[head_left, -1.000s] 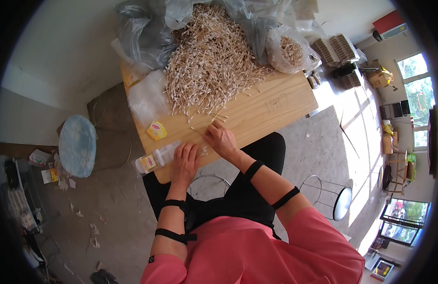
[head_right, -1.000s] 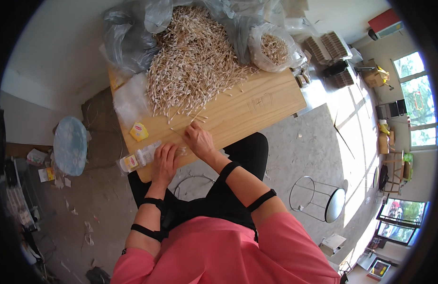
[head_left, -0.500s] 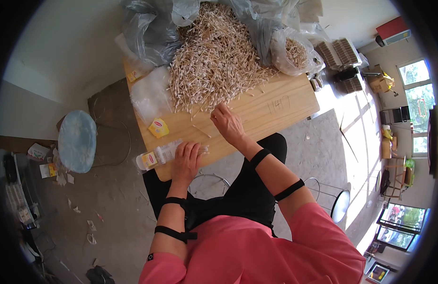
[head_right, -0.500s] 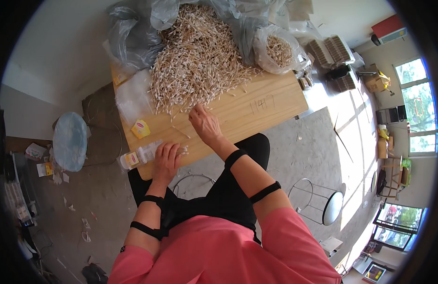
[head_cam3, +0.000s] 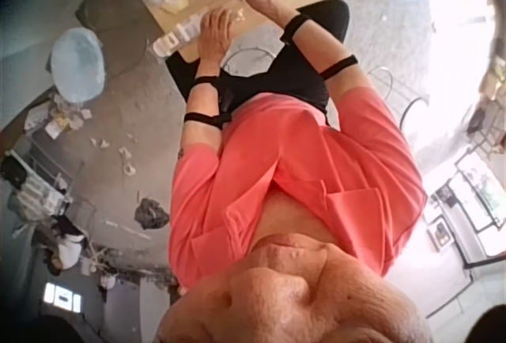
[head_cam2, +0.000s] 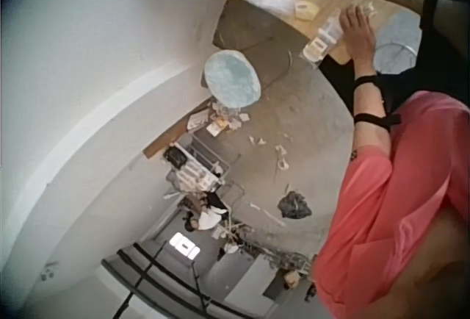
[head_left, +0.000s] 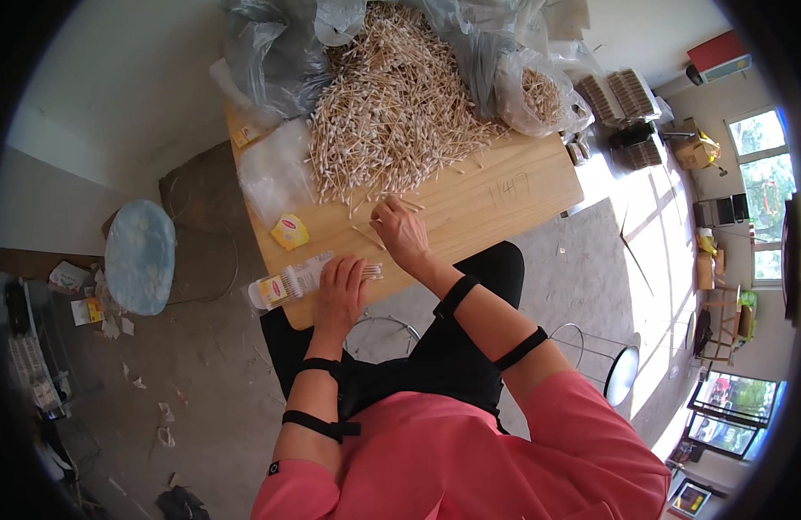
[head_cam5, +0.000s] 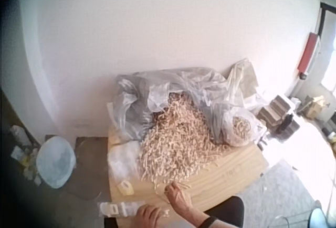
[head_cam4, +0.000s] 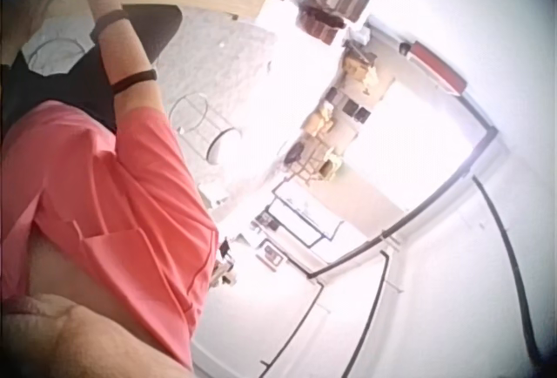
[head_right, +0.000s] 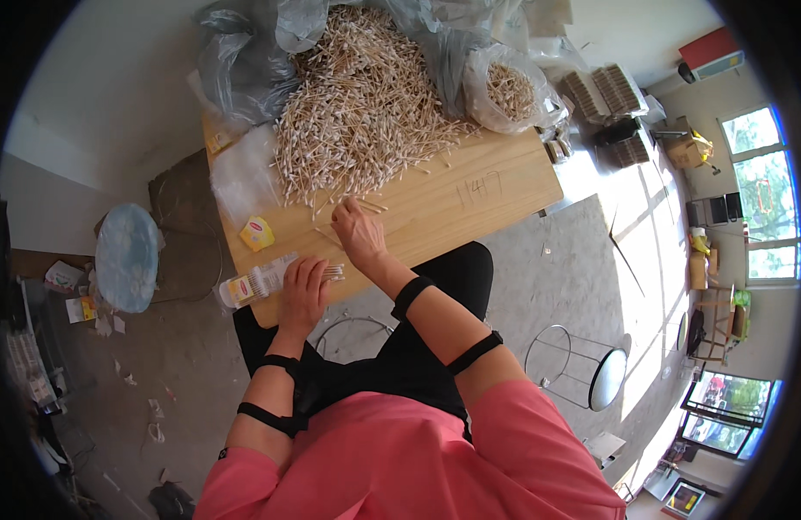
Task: Packaging cotton swabs into small plastic bags.
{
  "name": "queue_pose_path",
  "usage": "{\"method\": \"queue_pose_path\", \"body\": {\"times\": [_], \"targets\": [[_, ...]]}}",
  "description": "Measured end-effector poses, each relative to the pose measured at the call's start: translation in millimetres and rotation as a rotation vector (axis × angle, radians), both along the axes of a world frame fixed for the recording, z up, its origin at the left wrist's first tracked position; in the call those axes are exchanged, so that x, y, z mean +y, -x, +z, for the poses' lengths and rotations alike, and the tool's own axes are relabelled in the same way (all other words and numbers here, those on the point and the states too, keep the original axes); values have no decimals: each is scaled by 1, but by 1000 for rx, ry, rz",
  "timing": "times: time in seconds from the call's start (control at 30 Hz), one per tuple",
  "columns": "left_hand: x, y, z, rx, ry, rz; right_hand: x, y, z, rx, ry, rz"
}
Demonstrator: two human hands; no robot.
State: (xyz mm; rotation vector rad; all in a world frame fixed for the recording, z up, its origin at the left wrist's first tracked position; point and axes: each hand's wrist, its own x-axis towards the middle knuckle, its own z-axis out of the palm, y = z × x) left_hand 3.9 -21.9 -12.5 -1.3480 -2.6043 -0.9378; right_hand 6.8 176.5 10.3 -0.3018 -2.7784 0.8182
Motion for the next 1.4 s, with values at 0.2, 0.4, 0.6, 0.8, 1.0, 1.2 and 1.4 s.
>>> {"method": "queue_pose_path", "body": {"times": [0.2, 0.4, 0.6, 0.8, 1.0, 1.2, 1.4], "targets": [[0, 0, -7, 19, 26, -1, -2, -35, -10, 49, 103, -125], [1, 2, -5, 19, 21, -14, -1, -28, -17, 65, 156, -76], [3, 0, -5, 17, 60, 20, -21, -26, -20, 53, 212, 6], [2, 1, 2, 47, 161, 10, 3, -34, -12, 149, 220, -238], [0, -1, -1, -13, 91, -21, 39, -27, -15, -20, 159, -239], [2, 2, -4, 69, 151, -5, -13, -38, -12, -48, 207, 21], [5, 0, 3, -1, 148, -26, 32, -12, -12, 201, 170, -418]]}}
